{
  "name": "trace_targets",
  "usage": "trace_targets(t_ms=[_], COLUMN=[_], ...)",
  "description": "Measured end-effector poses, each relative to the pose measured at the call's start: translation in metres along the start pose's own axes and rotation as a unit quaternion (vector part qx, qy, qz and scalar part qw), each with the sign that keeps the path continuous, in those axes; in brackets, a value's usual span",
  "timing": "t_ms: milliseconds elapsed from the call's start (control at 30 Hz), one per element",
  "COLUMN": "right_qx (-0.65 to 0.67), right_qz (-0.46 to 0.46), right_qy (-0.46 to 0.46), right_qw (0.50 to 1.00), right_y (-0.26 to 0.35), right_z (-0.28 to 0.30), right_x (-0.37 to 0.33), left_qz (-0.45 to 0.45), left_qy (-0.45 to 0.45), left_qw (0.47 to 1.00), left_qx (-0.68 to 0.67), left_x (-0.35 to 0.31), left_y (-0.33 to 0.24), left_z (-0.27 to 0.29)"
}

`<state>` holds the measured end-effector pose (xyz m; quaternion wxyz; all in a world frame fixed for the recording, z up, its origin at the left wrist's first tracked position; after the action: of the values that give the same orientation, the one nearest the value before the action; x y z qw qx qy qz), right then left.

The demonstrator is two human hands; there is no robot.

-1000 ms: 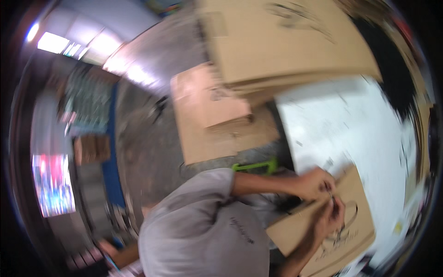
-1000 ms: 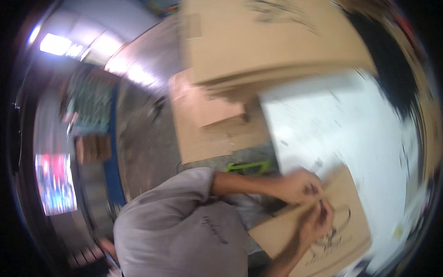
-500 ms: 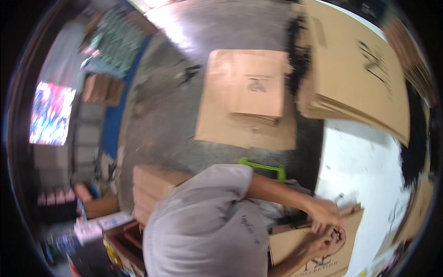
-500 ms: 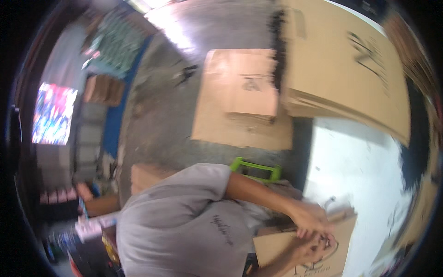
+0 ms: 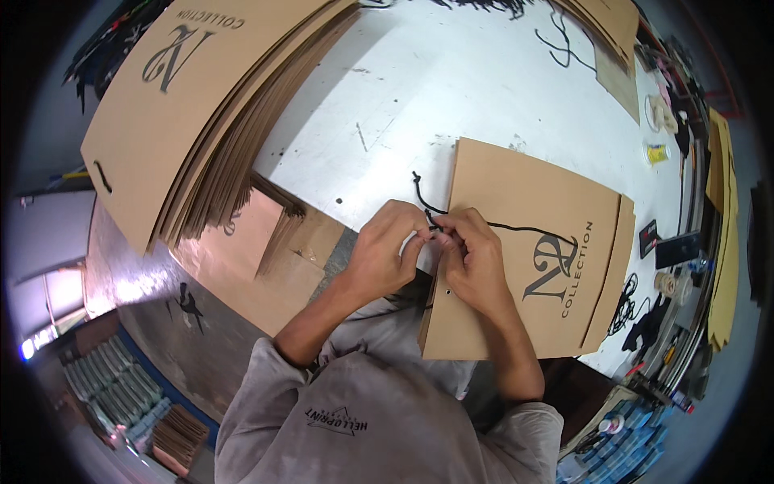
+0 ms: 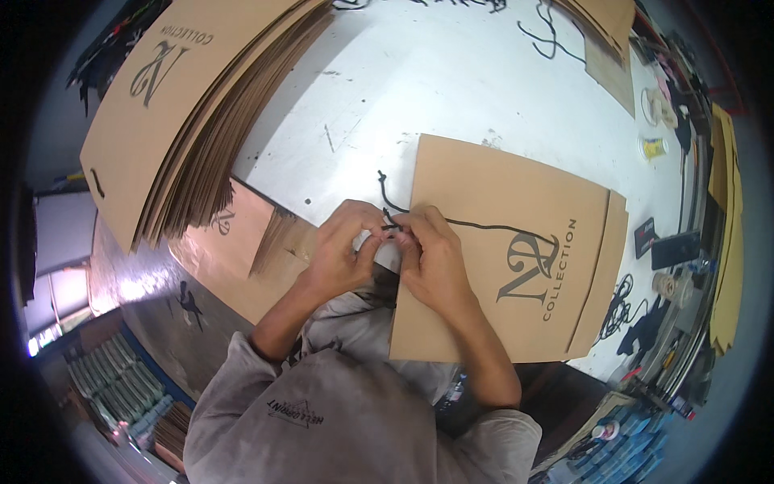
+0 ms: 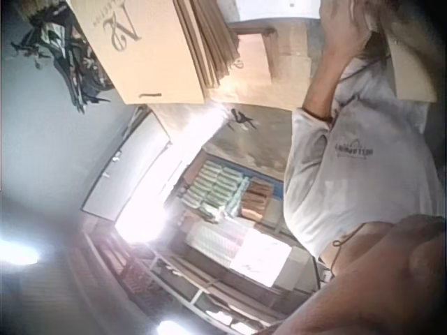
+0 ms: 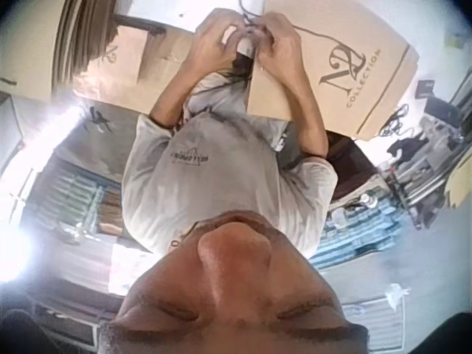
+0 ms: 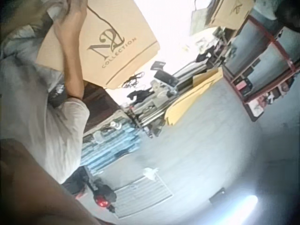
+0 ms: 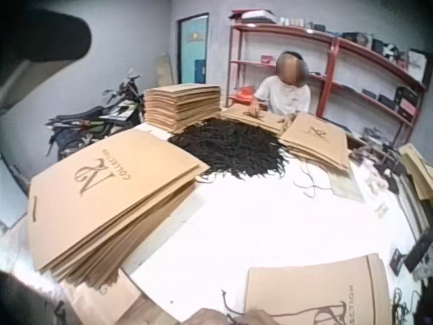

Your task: The person repeatedly threads black drawstrings through pre-punched holes on flat brown paper bags, then stacks the finished bags. The process is performed one bag at a time on a white worktable.

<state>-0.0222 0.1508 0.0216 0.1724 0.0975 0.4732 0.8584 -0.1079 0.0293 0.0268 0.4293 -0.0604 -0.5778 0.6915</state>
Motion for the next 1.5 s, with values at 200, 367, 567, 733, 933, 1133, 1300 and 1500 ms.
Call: trace_targets(t_ms=[200, 367, 567, 733, 933, 1133, 1300, 1500], right_qx=[0.162, 0.276, 0.302, -0.03, -0.116, -0.293, -0.161, 0.419], right_qz=[-0.053, -0.068, -0.061, 0.08, 0.067, -0.028, -0.14, -0.19], right_qy=[0.024, 0.003, -0.019, -0.014, 0.01, -0.107, -0.11, -0.138], right_qw=[0.985, 0.959, 0.951, 0.996, 0.991, 0.95, 0.971, 0.877], right_y=[-0.023, -0.034, -0.042, 0.0, -0.013, -0.057, -0.096, -0.072], right_z=[0.008, 0.007, 0.001, 0.003, 0.019, 0.166, 0.175, 0.08], right_x=[0.0, 0.001, -0.002, -0.001, 0.016, -0.023, -0.058, -0.086], left_qz=[0.179, 0.124, 0.206, 0.224, 0.106, 0.181, 0.319, 0.375], left_qy=[-0.03, 0.032, -0.001, 0.035, 0.02, 0.006, 0.194, 0.128], left_qw=[0.951, 0.937, 0.919, 0.927, 0.961, 0.983, 0.924, 0.886], left_qx=[-0.249, -0.326, -0.337, -0.299, -0.255, 0.037, -0.078, -0.24], left_x=[-0.004, 0.002, -0.006, -0.01, -0.008, -0.003, -0.028, -0.03], left_y=[0.039, 0.035, 0.045, 0.009, -0.015, 0.015, 0.005, 0.026], left_z=[-0.012, -0.029, -0.033, -0.009, 0.017, 0.013, -0.053, -0.066])
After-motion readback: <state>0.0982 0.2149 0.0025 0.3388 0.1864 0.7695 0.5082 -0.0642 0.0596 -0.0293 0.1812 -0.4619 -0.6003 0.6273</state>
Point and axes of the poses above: each hand's wrist, its own x-axis towards the middle knuckle, its own z-axis out of the back of the hand, y = z × x, the point moved 8 cm from there along x, towards the middle knuckle, and after that the axes turned 2 degrees about -x, right-handed, at the moved point
